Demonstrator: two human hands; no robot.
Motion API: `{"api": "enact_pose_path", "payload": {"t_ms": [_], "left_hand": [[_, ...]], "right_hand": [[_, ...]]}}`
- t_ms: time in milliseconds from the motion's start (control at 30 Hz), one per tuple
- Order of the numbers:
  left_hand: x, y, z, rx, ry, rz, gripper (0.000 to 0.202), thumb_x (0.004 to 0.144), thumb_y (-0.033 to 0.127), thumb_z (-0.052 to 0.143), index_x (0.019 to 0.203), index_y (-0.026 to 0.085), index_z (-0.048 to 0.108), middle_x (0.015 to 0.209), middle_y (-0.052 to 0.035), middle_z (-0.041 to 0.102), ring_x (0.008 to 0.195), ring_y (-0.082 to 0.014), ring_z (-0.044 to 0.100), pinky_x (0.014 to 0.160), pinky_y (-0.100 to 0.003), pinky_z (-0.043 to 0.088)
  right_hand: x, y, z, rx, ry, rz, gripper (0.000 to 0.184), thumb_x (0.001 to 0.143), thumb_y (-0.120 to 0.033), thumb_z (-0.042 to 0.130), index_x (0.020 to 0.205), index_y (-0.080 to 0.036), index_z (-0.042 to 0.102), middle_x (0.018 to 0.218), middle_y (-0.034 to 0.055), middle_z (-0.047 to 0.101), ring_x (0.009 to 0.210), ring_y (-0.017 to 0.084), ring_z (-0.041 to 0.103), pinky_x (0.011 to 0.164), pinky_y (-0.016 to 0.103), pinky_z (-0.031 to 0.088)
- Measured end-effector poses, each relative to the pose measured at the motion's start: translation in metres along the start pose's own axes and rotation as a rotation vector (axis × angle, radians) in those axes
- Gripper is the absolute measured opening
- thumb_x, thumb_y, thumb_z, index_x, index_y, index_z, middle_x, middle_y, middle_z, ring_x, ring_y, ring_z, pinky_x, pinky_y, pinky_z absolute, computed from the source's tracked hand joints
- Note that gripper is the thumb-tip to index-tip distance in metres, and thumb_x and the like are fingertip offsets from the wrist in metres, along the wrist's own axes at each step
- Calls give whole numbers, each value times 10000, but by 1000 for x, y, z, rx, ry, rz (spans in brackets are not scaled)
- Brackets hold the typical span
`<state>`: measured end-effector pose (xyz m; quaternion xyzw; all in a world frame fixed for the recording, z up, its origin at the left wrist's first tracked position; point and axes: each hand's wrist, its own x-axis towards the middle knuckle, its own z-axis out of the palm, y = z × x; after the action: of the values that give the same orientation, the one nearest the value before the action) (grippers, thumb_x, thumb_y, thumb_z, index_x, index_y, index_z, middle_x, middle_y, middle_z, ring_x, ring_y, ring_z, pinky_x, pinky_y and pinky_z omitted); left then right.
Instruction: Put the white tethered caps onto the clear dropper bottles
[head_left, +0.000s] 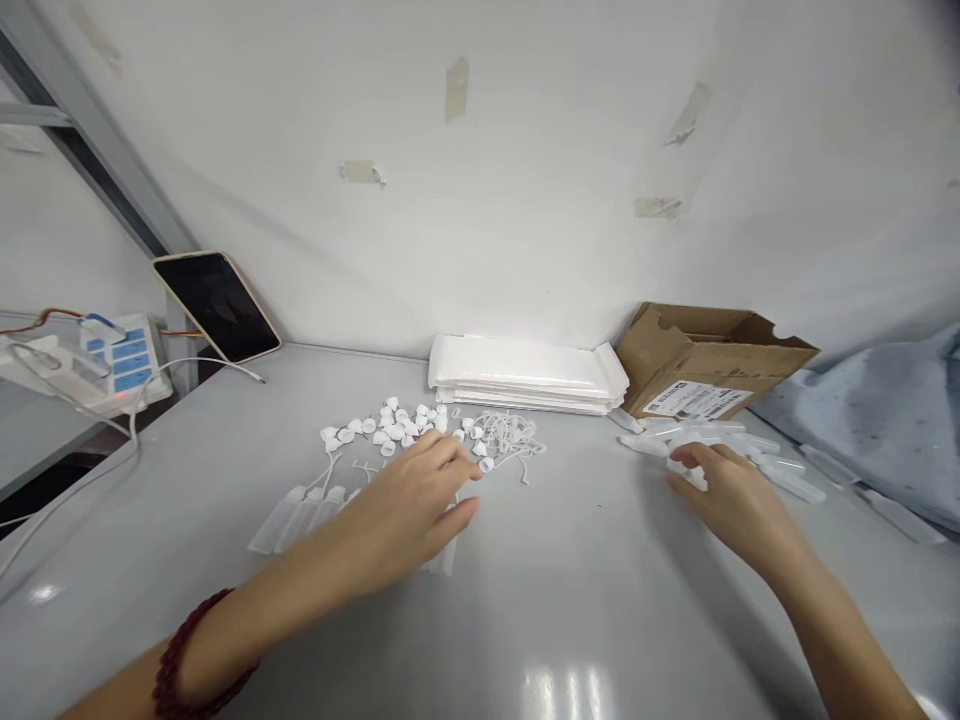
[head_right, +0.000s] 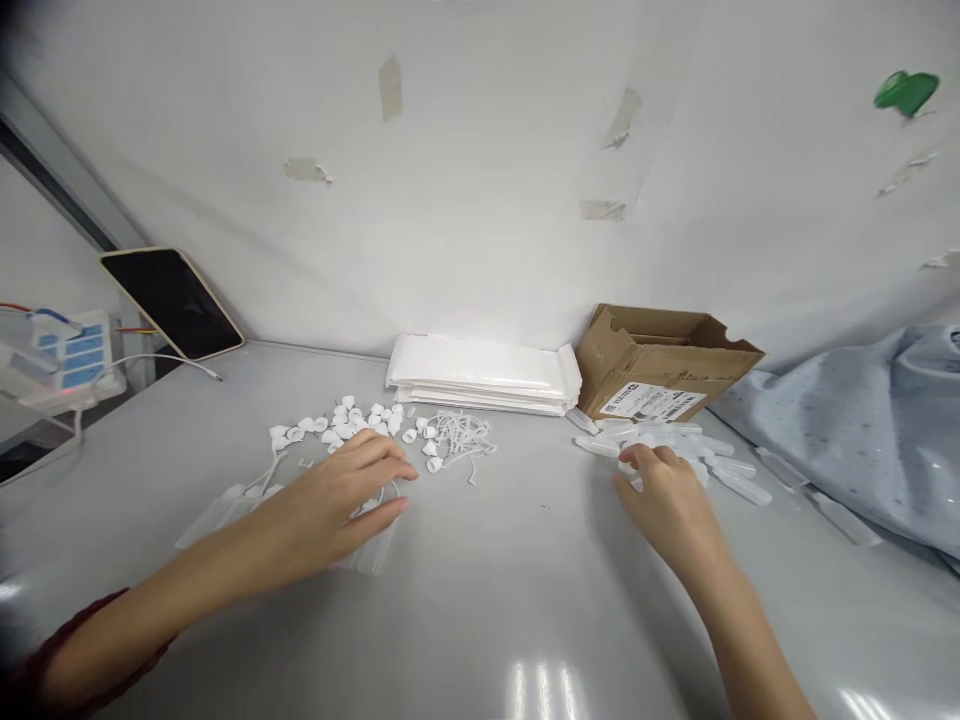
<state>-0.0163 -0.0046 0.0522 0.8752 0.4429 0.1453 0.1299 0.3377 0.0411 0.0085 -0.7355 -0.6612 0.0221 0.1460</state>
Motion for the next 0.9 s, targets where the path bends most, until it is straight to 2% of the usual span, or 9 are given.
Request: {"api": "enact_pose_path", "payload": {"t_ms": [100, 300, 433, 500, 567, 667, 767, 900], "left_hand": [[22, 0, 4, 92, -34, 24, 182, 883, 108, 495, 989, 159, 633, 897, -55, 613, 909, -221, 540, 756, -342, 481], [71, 4, 20, 160, 11, -90, 172, 906, 189, 487, 843, 113, 628, 890, -110, 621, 936, -266, 563, 712, -367, 492], [88, 8, 29, 151, -5, -138, 180, 924, 284, 554, 988, 126, 612, 991, -65, 629, 890, -193, 614, 761, -370, 524], [89, 10, 28, 114, -6, -139, 183, 922, 297, 564, 998, 137, 610, 989, -50, 633, 855, -171, 620, 764, -361, 525], [86, 11, 25, 56, 19, -148, 149, 918, 238, 542, 860, 133, 631, 883, -52, 639, 841, -189, 607, 729, -348, 510], [76, 13, 17, -74, 96, -178, 225, 878, 149, 481, 703, 148, 623, 782, -65, 632, 843, -227, 581, 693, -340, 465], [65, 13, 9, -253, 164, -220, 212, 861, 189, 480, 744, 168, 655, 799, -40, 651, 797, -203, 577, 685, -312, 440], [52, 6, 3, -514, 220, -328, 208, 854, 327, 538, 837, 202, 703, 831, -9, 686, 677, -160, 560, 607, -271, 422]], "right_hand": [[2, 8, -1, -31, -11, 26, 149, 686, -313, 544, 778, -214, 607, 798, 98, 644, 699, 285, 633, 586, 372, 465], [3, 10, 1, -78, 66, 26, 246, 716, -296, 538, 935, -191, 571, 882, 116, 607, 751, 283, 629, 604, 359, 460], [3, 5, 4, -85, 81, -52, 237, 744, -263, 524, 956, -178, 588, 887, 109, 613, 768, 272, 624, 635, 359, 476], [2, -2, 7, -91, 95, -115, 256, 783, -239, 506, 1013, -167, 592, 976, 130, 623, 872, 291, 604, 707, 376, 480], [1, -10, 10, -106, 103, -184, 280, 827, -201, 468, 1075, -161, 591, 1091, 141, 621, 956, 311, 565, 773, 401, 467], [0, -19, 15, -138, 92, -265, 325, 848, -113, 417, 1106, -160, 608, 1144, 139, 641, 939, 323, 544, 780, 429, 452], [1, -22, 20, -159, 93, -300, 370, 826, -44, 401, 1106, -135, 626, 1097, 161, 671, 904, 324, 545, 761, 436, 449], [4, -21, 24, -150, 127, -310, 380, 797, -12, 405, 1073, -110, 645, 1000, 176, 685, 900, 329, 550, 746, 439, 455]]}}
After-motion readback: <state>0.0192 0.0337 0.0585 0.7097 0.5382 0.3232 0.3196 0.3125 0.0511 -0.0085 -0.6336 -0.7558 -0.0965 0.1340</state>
